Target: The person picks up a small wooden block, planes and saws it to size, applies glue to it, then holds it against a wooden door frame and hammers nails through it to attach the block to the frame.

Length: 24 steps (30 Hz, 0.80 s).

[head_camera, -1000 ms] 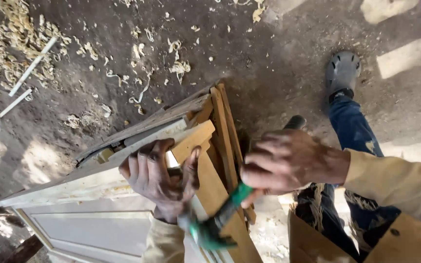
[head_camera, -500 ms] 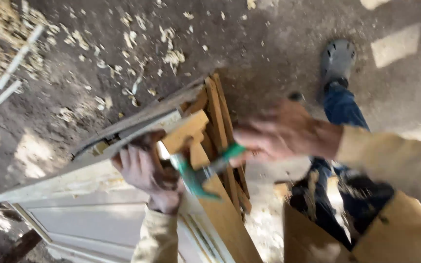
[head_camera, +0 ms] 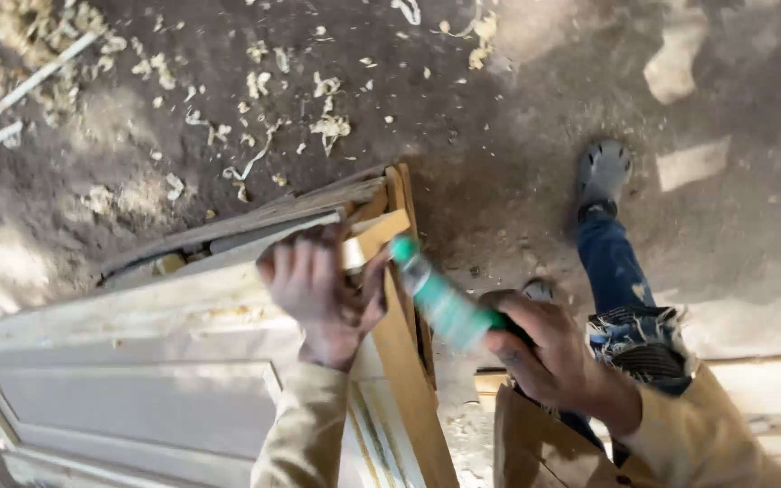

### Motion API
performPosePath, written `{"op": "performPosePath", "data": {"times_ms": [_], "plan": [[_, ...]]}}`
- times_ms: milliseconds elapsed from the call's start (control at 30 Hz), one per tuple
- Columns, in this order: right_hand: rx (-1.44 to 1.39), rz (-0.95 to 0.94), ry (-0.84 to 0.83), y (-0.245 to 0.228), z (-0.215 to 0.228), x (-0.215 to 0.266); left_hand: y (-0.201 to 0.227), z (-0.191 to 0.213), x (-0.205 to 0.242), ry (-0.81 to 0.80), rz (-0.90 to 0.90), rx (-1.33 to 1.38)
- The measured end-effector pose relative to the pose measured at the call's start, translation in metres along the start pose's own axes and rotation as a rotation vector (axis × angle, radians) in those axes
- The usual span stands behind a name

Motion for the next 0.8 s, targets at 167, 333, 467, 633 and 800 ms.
{"op": "performPosePath", "data": {"times_ms": [167,333,467,633,800], "plan": [[-0.225,-0.232,0.171,-0.059,-0.019,0.006,0.010,0.016,-0.023,-0.022,0.103,0.011],[-0.258,-0.373,0.188,-0.033,-0.043,0.012,0.007,0.022,-0.024,-0.032,0.081,0.087],[-0.279,-0.339,0.159,-0.044,-0.038,0.008,0.009,0.022,-0.026,-0.001,0.079,0.053],[-0.317,-0.453,0.276,-0.026,-0.044,0.015,0.010,0.021,-0.026,-0.041,0.078,0.080],[-0.337,-0.525,0.188,-0.047,-0.035,0.000,0.008,0.023,-0.033,-0.021,0.075,0.065]]}}
Point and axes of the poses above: each hand's wrist, its own x-axis away from the middle knuckle, its own z-axis out of the back of the hand, y = z × x, the point moved 7 cm from there along -x, towards the middle knuckle, and after that the axes turned 14 degrees about -z, right-handed, at the moved point
